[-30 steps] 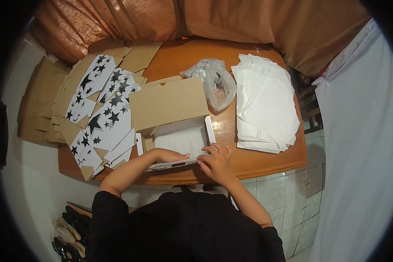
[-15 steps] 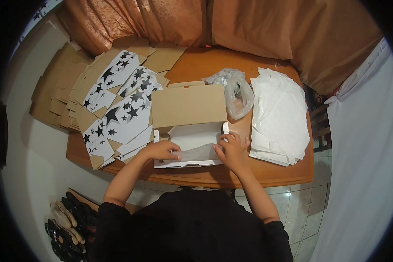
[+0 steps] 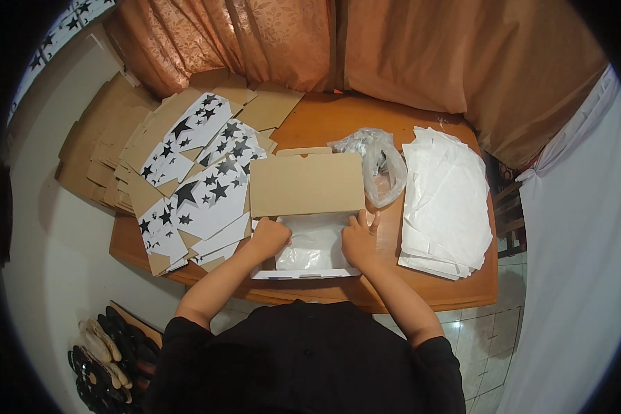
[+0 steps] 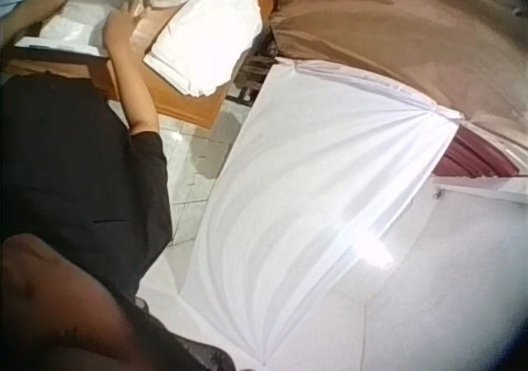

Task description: Assemble shoe boxes and stack them on a shelf.

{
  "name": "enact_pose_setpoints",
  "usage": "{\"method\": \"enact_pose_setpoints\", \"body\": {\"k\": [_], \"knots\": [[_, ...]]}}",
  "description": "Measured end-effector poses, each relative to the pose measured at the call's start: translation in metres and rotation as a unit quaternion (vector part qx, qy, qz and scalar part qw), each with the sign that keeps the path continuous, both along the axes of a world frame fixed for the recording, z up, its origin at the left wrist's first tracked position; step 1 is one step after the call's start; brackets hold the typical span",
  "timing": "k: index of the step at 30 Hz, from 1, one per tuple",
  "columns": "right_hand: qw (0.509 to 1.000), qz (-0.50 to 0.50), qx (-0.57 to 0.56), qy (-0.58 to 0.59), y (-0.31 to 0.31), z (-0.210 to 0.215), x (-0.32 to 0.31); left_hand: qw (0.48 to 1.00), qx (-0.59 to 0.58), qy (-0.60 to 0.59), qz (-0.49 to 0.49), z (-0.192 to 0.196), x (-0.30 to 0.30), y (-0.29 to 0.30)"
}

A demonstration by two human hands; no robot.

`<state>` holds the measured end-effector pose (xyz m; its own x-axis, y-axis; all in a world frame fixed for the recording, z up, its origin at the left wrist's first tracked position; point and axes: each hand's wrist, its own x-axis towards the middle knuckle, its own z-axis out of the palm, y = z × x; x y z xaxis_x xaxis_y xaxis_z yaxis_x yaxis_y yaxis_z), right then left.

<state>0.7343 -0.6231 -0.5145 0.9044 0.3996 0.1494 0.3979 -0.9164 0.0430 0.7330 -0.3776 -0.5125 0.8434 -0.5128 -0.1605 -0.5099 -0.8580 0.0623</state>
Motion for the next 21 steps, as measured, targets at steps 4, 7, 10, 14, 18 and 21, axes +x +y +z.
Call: {"method": "enact_pose_setpoints", "body": {"k": [4, 7, 10, 14, 18, 21], "knots": [[0.996, -0.030, 0.080, -0.005, 0.004, 0.012, 0.001, 0.996, -0.040, -0.054, 0.061, 0.005, -0.005, -0.008], [0.988, -0.057, 0.130, -0.055, 0.008, 0.021, 0.003, 0.985, -0.104, -0.104, 0.096, 0.030, -0.009, -0.009], [0.985, -0.054, 0.141, -0.083, 0.009, 0.021, 0.009, 0.953, -0.177, -0.229, 0.084, 0.042, -0.003, -0.007], [0.988, -0.028, 0.102, -0.115, 0.006, 0.004, 0.015, 0.959, -0.180, -0.212, 0.056, 0.027, 0.007, 0.005], [0.985, 0.016, 0.081, -0.152, -0.003, -0.007, 0.019, 0.981, -0.139, -0.132, 0.012, 0.014, 0.003, 0.015], [0.980, 0.017, 0.093, -0.173, 0.000, 0.004, 0.017, 0.936, -0.243, -0.255, 0.017, 0.024, -0.003, 0.011]]}}
